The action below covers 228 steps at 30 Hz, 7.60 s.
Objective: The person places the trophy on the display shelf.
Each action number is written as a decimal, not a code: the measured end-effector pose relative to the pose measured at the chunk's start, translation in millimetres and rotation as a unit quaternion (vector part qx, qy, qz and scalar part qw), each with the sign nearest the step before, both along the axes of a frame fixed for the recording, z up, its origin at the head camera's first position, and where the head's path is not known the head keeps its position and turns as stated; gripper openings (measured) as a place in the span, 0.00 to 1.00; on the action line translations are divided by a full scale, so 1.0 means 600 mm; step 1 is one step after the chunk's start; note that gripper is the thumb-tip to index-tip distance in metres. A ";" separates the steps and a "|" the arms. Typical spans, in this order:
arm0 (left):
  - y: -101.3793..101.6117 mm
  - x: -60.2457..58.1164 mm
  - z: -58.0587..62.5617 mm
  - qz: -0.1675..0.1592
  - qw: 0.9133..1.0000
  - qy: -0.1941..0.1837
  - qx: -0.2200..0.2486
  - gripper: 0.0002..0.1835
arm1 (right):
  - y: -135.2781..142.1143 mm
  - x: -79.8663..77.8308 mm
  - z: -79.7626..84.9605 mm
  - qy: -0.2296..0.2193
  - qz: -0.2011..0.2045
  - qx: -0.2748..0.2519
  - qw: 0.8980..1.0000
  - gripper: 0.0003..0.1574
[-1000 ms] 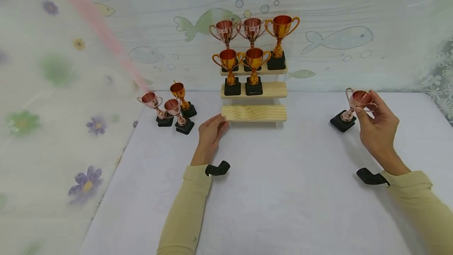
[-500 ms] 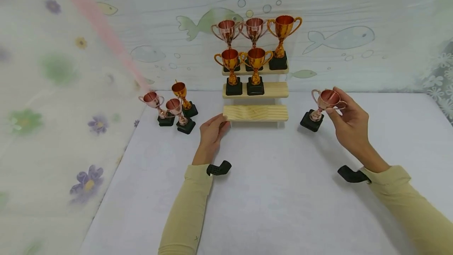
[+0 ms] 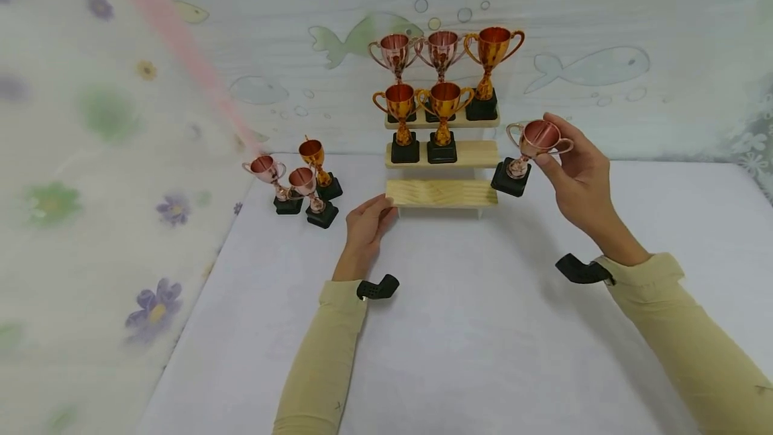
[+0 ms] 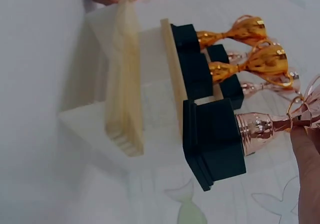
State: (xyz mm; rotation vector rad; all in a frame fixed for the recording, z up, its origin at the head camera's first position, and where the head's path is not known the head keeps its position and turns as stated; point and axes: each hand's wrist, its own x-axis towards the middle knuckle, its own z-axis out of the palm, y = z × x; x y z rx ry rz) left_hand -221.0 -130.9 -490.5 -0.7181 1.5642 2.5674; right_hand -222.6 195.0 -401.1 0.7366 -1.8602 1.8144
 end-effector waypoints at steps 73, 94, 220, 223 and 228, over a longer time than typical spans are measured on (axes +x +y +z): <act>-0.007 0.005 0.010 -0.025 0.994 -0.006 -0.104 0.16 | -0.037 -0.044 -0.072 -0.206 -0.044 0.088 0.974 0.32; -0.194 0.130 0.019 -0.232 0.801 0.178 -0.522 0.15 | -0.066 0.042 -0.143 -0.416 0.029 -0.067 0.906 0.33; 0.095 0.052 0.138 -0.019 0.858 0.437 -0.268 0.29 | -0.089 0.030 -0.146 -0.461 0.018 -0.195 0.866 0.31; 0.121 0.029 0.142 -0.018 0.855 0.449 -0.260 0.28 | -0.089 0.030 -0.147 -0.457 0.018 -0.194 0.868 0.31; 0.157 0.001 0.144 -0.038 0.861 0.446 -0.242 0.27 | -0.087 0.027 -0.148 -0.458 0.018 -0.192 0.868 0.31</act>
